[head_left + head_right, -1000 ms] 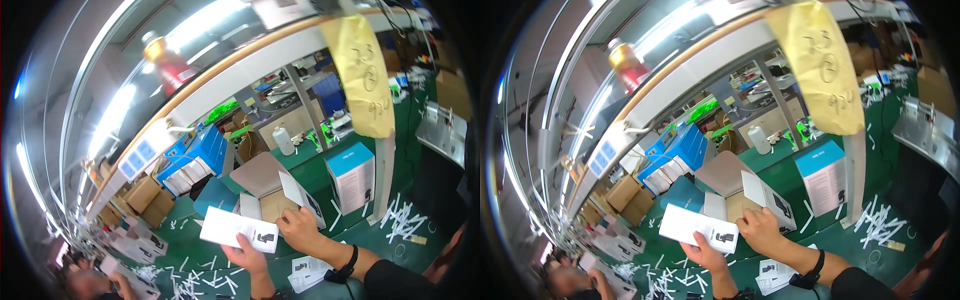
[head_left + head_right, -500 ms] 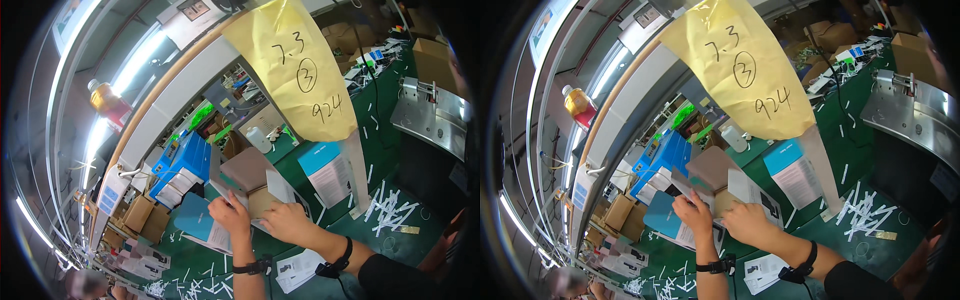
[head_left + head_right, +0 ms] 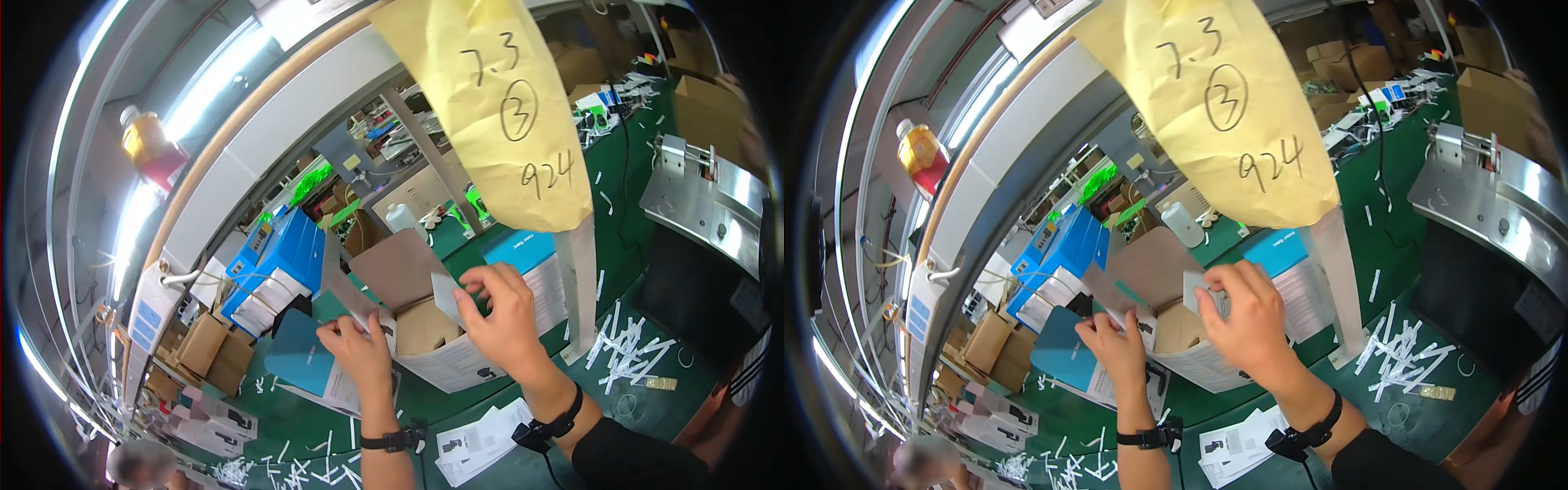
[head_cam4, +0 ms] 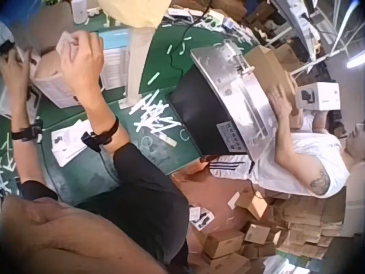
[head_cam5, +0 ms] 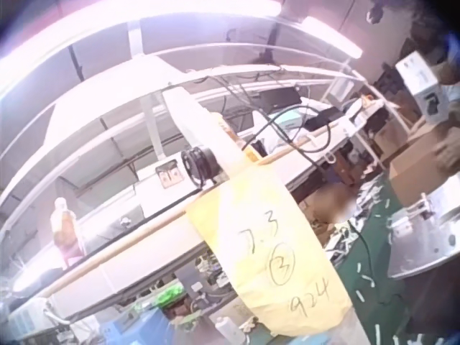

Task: Assemble cardboard product boxes and organize manuals at an electronics factory station.

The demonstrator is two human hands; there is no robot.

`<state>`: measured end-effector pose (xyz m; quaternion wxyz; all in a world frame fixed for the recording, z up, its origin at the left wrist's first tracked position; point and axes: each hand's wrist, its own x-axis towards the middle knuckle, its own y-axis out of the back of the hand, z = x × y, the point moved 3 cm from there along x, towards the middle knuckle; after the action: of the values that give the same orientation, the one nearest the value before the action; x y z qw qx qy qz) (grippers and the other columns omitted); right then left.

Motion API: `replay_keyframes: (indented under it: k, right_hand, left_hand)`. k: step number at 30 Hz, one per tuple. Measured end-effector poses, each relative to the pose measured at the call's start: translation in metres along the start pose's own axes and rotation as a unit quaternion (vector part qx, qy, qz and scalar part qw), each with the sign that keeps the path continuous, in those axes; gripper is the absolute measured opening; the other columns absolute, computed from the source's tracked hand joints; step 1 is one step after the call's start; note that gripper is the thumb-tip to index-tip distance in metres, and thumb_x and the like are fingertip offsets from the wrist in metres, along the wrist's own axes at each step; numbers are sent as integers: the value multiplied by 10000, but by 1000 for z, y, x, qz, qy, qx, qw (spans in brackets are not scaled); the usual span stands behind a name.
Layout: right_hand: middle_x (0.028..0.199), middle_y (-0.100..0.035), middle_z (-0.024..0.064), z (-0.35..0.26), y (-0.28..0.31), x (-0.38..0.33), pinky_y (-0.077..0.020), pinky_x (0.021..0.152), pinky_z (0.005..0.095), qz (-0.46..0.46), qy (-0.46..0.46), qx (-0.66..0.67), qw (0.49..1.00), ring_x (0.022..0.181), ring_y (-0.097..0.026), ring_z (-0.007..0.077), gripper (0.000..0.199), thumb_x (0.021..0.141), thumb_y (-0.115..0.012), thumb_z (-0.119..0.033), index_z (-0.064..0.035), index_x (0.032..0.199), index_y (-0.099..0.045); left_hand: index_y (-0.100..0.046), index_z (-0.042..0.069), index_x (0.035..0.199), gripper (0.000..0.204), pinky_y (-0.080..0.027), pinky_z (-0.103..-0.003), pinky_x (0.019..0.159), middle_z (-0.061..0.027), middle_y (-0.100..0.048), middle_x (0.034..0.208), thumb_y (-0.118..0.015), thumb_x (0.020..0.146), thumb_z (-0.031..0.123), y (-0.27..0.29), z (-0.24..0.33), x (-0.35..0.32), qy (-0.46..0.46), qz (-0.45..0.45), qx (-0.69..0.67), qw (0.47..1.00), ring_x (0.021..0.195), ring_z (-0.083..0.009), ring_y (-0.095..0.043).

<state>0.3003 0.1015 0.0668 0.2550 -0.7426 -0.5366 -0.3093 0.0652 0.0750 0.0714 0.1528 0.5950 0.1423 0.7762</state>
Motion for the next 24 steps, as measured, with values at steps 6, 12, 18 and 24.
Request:
replay_keyframes:
  k: [6,12,18,24]
  right_hand:
    - [1024,-608,126,13,-23,-8,-500,836,432,-94,-7,-34,995,979,-578,334,340,798,-764,-138,-54,1101,-633]
    - [1102,-569,131,6,-33,-16,-494,867,440,-122,49,-85,988,1010,-556,348,422,783,-778,-150,-48,1163,-625]
    - [1075,-570,118,13,-28,-13,-502,856,434,-119,47,-88,988,994,-561,335,345,777,-777,-130,-56,1093,-659]
    - [1041,-573,107,15,-23,-12,-509,841,420,-126,39,-74,989,983,-567,325,266,774,-766,-112,-66,1019,-673]
  left_hand:
    - [-518,-5,614,421,-440,-464,833,-179,-475,946,-814,811,220,-5,12,0,-27,-23,6,999,948,-369,-499]
    - [-584,-8,663,325,-446,-444,805,-181,-521,1006,-792,835,172,-5,5,-6,-51,-25,-39,998,969,-346,-518]
    - [-617,11,744,224,-467,-429,764,-161,-536,1034,-808,796,117,-7,9,1,-161,-21,-22,987,919,-336,-538]
    - [-571,-1,709,290,-482,-444,794,-165,-559,1033,-834,730,119,-1,26,10,-100,-98,29,990,911,-366,-567]
